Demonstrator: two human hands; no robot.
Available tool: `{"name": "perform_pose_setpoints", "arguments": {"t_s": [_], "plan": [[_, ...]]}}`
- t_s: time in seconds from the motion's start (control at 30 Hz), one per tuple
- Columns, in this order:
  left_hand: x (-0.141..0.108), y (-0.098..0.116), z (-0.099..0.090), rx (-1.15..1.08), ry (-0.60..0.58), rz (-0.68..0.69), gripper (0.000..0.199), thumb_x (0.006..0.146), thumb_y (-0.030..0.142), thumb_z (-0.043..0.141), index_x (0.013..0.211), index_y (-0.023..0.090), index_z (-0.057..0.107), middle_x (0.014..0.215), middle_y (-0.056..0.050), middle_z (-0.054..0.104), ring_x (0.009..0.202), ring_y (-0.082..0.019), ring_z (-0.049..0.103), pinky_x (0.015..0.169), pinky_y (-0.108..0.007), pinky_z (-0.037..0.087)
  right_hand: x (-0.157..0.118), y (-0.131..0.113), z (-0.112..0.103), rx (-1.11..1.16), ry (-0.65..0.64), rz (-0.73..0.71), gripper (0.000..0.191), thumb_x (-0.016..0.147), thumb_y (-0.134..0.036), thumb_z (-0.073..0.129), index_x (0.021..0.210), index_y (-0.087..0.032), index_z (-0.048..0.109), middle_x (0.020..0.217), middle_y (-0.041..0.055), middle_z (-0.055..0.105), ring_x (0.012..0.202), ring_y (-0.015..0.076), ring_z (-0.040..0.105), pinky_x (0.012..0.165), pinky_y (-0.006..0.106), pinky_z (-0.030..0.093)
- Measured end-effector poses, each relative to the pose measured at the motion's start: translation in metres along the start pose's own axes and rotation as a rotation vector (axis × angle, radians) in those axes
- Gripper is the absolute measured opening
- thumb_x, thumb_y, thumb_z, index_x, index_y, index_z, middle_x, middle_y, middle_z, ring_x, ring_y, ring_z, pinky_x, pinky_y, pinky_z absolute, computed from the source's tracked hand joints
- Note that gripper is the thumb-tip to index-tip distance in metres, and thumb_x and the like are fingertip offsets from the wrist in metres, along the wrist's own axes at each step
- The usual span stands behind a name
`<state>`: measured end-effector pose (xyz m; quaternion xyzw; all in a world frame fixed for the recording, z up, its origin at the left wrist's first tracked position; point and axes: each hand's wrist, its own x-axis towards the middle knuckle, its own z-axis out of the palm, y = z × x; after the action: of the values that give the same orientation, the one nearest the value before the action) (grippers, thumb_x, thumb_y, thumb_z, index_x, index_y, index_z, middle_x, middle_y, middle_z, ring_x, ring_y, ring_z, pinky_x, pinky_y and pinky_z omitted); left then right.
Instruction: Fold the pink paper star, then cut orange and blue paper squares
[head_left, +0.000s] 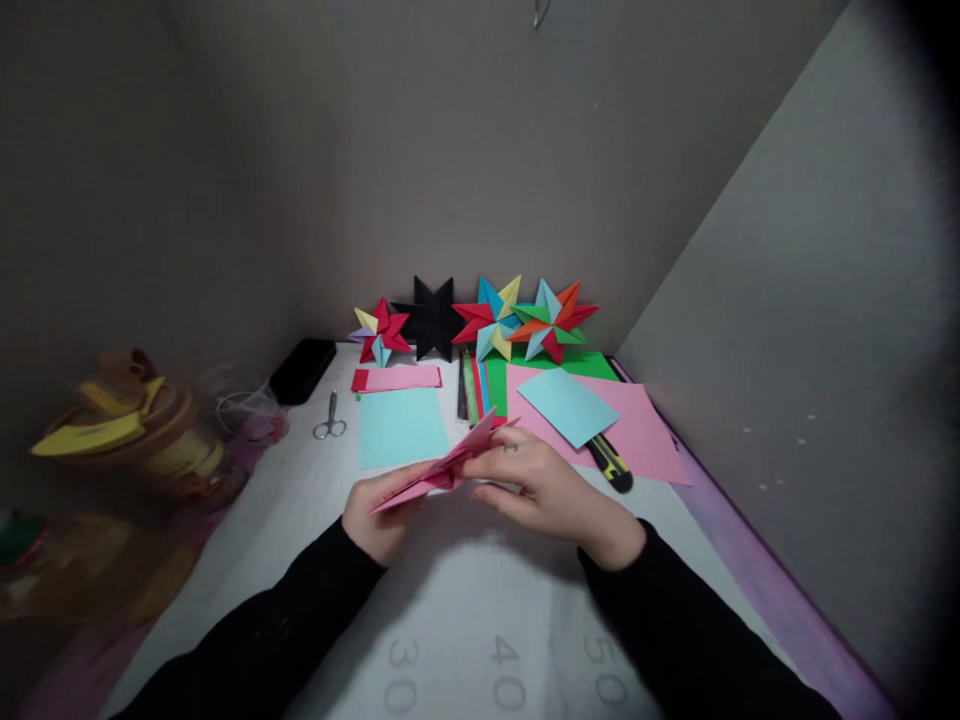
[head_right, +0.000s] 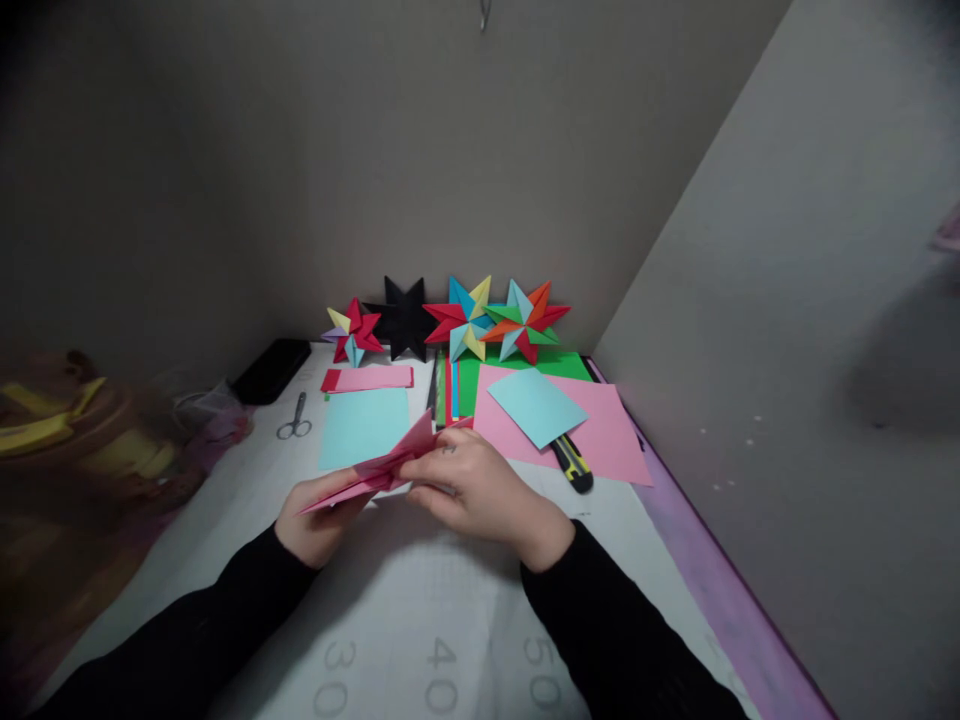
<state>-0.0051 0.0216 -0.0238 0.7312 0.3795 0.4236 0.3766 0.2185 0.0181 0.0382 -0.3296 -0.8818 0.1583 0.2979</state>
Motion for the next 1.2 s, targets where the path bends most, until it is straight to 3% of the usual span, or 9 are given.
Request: {"name": "perform_pose_setpoints", "arguments": {"t_s": [0.23, 0.5, 0.6, 0.8, 0.9, 1.03, 1.2], "plan": [[-0.001, 0.002, 0.001, -0.025, -0.038, 0.000, 0.034, 0.081, 0.009, 0.055, 0.111, 0.020, 0.067, 0.110, -0.004, 0.070, 0.100, -0.018, 0.066, 0.089, -0.026, 0.052, 0.001, -0.010, -0.005, -0.157, -0.111, 0.114, 0.018, 0.085, -0.023, 0.056, 0.100, -0.022, 0.065, 0.084, 0.0053, 0.062, 0.083, 0.0202, 0.050, 0.077, 0.035, 0.042], [0.000, 0.002, 0.002, 0.025, 0.009, -0.013, 0.031, 0.081, 0.012, 0.057, 0.108, 0.019, 0.069, 0.106, -0.005, 0.072, 0.095, -0.019, 0.068, 0.084, -0.028, 0.054, 0.002, -0.004, -0.001, -0.252, -0.071, 0.084, 0.018, 0.086, -0.024, 0.053, 0.091, -0.019, 0.069, 0.080, 0.0062, 0.051, 0.082, 0.0204, 0.045, 0.075, 0.035, 0.040], [0.001, 0.006, 0.002, 0.015, 0.027, -0.028, 0.027, 0.082, 0.016, 0.057, 0.106, 0.018, 0.070, 0.106, -0.005, 0.072, 0.093, -0.020, 0.068, 0.085, -0.030, 0.054, 0.002, -0.004, 0.003, -0.296, 0.010, 0.066, 0.017, 0.088, -0.024, 0.052, 0.089, -0.018, 0.068, 0.082, 0.0066, 0.053, 0.083, 0.0202, 0.046, 0.074, 0.035, 0.040], [0.003, 0.014, 0.002, -0.019, 0.039, -0.051, 0.023, 0.084, 0.021, 0.057, 0.101, 0.021, 0.072, 0.105, -0.004, 0.072, 0.093, -0.020, 0.068, 0.088, -0.032, 0.054, 0.001, -0.006, 0.014, -0.381, 0.227, -0.109, 0.015, 0.088, -0.021, 0.052, 0.091, -0.018, 0.066, 0.084, 0.0070, 0.062, 0.082, 0.0201, 0.050, 0.075, 0.037, 0.041], [0.003, 0.012, 0.001, 0.002, 0.036, -0.042, 0.023, 0.083, 0.020, 0.058, 0.101, 0.020, 0.072, 0.104, -0.004, 0.073, 0.092, -0.020, 0.069, 0.088, -0.032, 0.053, 0.001, -0.007, 0.016, -0.325, 0.209, -0.148, 0.015, 0.089, -0.017, 0.050, 0.091, -0.017, 0.065, 0.080, 0.0061, 0.063, 0.078, 0.0186, 0.052, 0.072, 0.034, 0.043], [0.002, 0.012, 0.001, 0.011, 0.054, -0.030, 0.024, 0.082, 0.019, 0.059, 0.103, 0.018, 0.071, 0.103, -0.005, 0.073, 0.090, -0.020, 0.069, 0.084, -0.031, 0.055, 0.001, -0.007, 0.017, -0.286, 0.183, -0.049, 0.016, 0.090, -0.019, 0.047, 0.096, -0.015, 0.062, 0.081, 0.0079, 0.060, 0.078, 0.0193, 0.053, 0.072, 0.034, 0.045], [0.005, 0.019, 0.002, -0.012, 0.064, -0.025, 0.024, 0.083, 0.019, 0.057, 0.102, 0.019, 0.072, 0.100, -0.004, 0.074, 0.087, -0.019, 0.070, 0.083, -0.029, 0.056, 0.001, -0.006, 0.019, -0.248, 0.277, -0.051, 0.010, 0.087, -0.014, 0.050, 0.087, -0.018, 0.060, 0.085, 0.0070, 0.064, 0.082, 0.0194, 0.053, 0.076, 0.035, 0.044]]}}
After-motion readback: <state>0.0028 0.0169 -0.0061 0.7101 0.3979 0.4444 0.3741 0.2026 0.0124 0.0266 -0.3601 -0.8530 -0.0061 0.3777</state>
